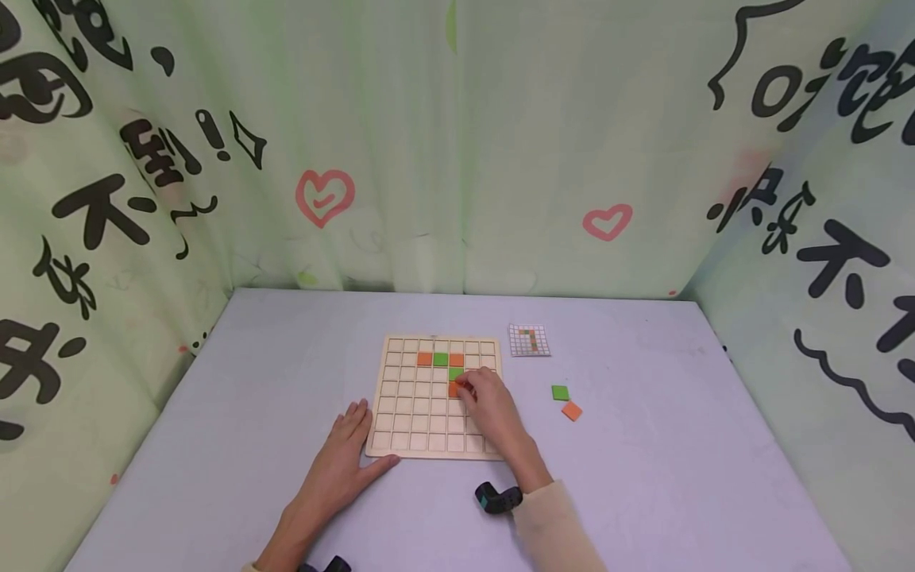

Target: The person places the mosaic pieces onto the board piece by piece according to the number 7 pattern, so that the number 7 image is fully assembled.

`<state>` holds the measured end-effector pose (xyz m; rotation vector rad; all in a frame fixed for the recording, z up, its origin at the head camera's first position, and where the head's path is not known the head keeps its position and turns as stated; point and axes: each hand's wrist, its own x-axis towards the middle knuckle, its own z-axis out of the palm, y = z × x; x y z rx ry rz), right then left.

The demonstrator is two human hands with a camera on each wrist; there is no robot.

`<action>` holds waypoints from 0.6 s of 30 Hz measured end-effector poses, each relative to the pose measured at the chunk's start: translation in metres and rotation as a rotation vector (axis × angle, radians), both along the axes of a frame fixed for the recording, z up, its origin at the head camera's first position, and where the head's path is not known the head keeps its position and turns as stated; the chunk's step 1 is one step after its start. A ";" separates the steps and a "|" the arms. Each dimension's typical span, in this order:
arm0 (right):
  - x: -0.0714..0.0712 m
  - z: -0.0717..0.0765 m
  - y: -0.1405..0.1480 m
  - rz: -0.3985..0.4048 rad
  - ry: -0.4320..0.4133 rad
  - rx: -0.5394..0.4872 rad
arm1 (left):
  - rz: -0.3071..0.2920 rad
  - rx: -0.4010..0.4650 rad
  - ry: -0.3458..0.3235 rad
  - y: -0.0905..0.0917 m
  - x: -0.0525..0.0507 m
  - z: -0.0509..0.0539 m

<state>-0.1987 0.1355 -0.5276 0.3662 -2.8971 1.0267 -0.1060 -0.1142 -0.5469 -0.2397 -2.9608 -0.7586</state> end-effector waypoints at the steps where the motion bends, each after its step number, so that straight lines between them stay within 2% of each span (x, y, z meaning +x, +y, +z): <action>1: 0.000 0.000 0.000 -0.001 0.004 0.001 | 0.001 0.000 -0.001 0.000 0.000 0.000; 10: -0.001 -0.002 -0.001 0.006 0.054 -0.003 | 0.008 -0.003 0.002 0.001 0.001 0.002; 18: 0.000 -0.001 0.000 0.022 0.063 -0.002 | 0.003 0.000 0.002 0.000 0.000 0.002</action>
